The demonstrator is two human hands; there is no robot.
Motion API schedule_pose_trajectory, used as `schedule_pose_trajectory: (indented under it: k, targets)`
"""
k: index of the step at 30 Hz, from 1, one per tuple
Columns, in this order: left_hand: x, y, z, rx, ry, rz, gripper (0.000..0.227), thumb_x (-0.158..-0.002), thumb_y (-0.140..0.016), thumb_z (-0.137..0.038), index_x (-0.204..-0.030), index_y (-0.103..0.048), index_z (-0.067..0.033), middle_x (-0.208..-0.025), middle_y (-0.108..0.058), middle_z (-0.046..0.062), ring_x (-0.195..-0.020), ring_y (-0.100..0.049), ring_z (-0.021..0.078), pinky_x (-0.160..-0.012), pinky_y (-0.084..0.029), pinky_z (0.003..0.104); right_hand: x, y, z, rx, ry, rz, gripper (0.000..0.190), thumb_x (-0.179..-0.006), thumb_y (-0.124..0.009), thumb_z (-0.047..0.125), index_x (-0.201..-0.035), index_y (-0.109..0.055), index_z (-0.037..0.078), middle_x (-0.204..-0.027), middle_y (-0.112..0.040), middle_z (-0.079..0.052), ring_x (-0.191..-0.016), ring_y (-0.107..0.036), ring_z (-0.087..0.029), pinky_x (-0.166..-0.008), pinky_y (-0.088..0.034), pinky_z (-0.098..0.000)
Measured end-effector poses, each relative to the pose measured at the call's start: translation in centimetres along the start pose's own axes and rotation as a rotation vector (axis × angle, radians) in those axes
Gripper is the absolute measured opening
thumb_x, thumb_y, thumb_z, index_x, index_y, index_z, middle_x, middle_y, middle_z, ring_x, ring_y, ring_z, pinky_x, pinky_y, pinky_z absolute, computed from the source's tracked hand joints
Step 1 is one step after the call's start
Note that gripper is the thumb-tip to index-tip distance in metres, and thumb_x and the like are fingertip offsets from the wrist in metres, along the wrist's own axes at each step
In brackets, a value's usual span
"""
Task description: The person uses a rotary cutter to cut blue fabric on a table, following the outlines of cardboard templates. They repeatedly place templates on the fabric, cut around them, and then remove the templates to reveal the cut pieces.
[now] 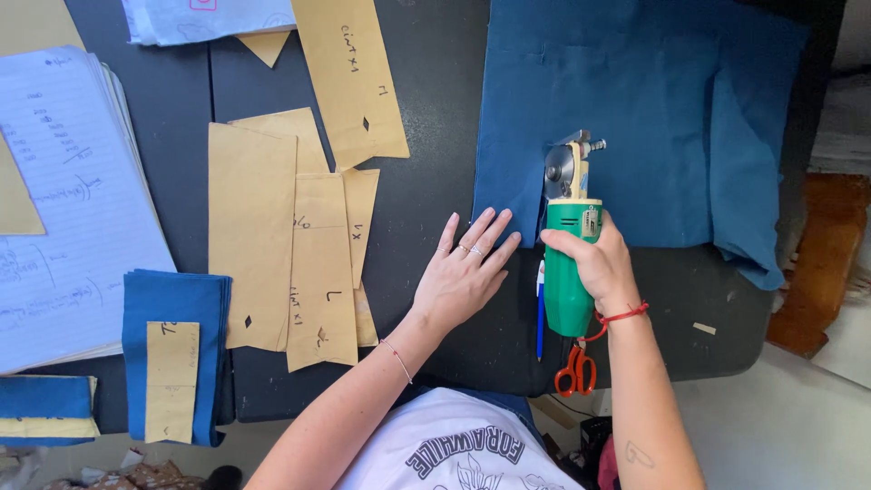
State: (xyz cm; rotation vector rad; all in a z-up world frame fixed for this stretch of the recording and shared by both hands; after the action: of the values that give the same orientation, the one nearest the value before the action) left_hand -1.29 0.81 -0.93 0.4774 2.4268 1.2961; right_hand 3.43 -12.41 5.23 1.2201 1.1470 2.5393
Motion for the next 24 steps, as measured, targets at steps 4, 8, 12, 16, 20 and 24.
schedule_pose_trajectory:
  k: [4,8,12,16,20,24]
  targets:
    - [-0.1,0.4,0.0,-0.005,0.0,-0.002,0.054,-0.081,-0.058,-0.025,-0.129,-0.035,-0.0204,-0.142,-0.021,0.004,-0.132,-0.017,0.0195,-0.105,-0.009,0.047,0.0,0.3,2.5,0.007,0.003,0.006,0.056,-0.057,-0.069,0.044,-0.098,-0.05,0.012,-0.094,-0.055,-0.015,-0.101,-0.05,-0.033,-0.085,-0.036,-0.0413]
    - [-0.1,0.4,0.0,-0.014,-0.011,0.031,0.054,-0.081,-0.056,-0.028,-0.13,-0.033,-0.0209,-0.141,-0.02,0.005,-0.132,-0.015,0.02,-0.105,-0.008,0.048,0.0,0.4,4.6,0.013,0.005,0.004,0.058,-0.056,-0.069,0.046,-0.099,-0.05,0.013,-0.095,-0.055,-0.014,-0.102,-0.05,-0.034,-0.084,-0.037,-0.0422]
    - [-0.2,0.3,0.1,0.002,-0.008,0.047,0.052,-0.083,-0.052,-0.028,-0.13,-0.032,-0.0208,-0.142,-0.019,0.005,-0.133,-0.013,0.0209,-0.105,-0.008,0.049,-0.8,0.5,6.0,0.011,0.015,-0.015,0.058,-0.056,-0.068,0.046,-0.101,-0.051,0.013,-0.096,-0.056,-0.014,-0.102,-0.05,-0.034,-0.084,-0.037,-0.043]
    - [-0.3,0.6,0.0,0.012,-0.019,0.031,0.05,-0.083,-0.052,-0.027,-0.129,-0.034,-0.0191,-0.141,-0.021,0.007,-0.132,-0.015,0.0226,-0.104,-0.009,0.05,-1.5,0.7,7.5,0.002,0.014,-0.019,0.057,-0.056,-0.068,0.044,-0.101,-0.052,0.012,-0.096,-0.056,-0.014,-0.102,-0.051,-0.032,-0.083,-0.038,-0.04]
    - [-0.2,1.2,-0.1,0.048,-0.028,0.069,0.044,-0.084,-0.05,-0.021,-0.125,-0.036,-0.0243,-0.14,-0.022,0.009,-0.132,-0.014,0.0268,-0.103,-0.01,0.054,-2.3,0.8,8.6,-0.009,0.033,-0.029,0.058,-0.057,-0.068,0.043,-0.102,-0.052,0.01,-0.098,-0.057,-0.015,-0.102,-0.051,-0.032,-0.084,-0.038,-0.0402]
    - [-0.3,1.5,-0.1,0.029,-0.032,0.1,0.038,-0.085,-0.047,-0.022,-0.122,-0.039,-0.0234,-0.142,-0.018,0.01,-0.133,-0.013,0.0266,-0.103,-0.01,0.053,-3.4,1.2,9.5,-0.011,0.041,-0.038,0.057,-0.056,-0.068,0.042,-0.102,-0.054,0.012,-0.099,-0.058,-0.013,-0.102,-0.051,-0.031,-0.083,-0.039,-0.04]
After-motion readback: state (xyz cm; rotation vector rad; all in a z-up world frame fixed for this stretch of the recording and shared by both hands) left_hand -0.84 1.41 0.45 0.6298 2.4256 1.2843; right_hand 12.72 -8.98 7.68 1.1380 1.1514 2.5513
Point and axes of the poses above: each hand's wrist, its own x-axis away from the middle knuckle, its own y-axis out of the back of the hand, z = x × y, the point moved 5 cm from there along -x, towards the middle knuckle
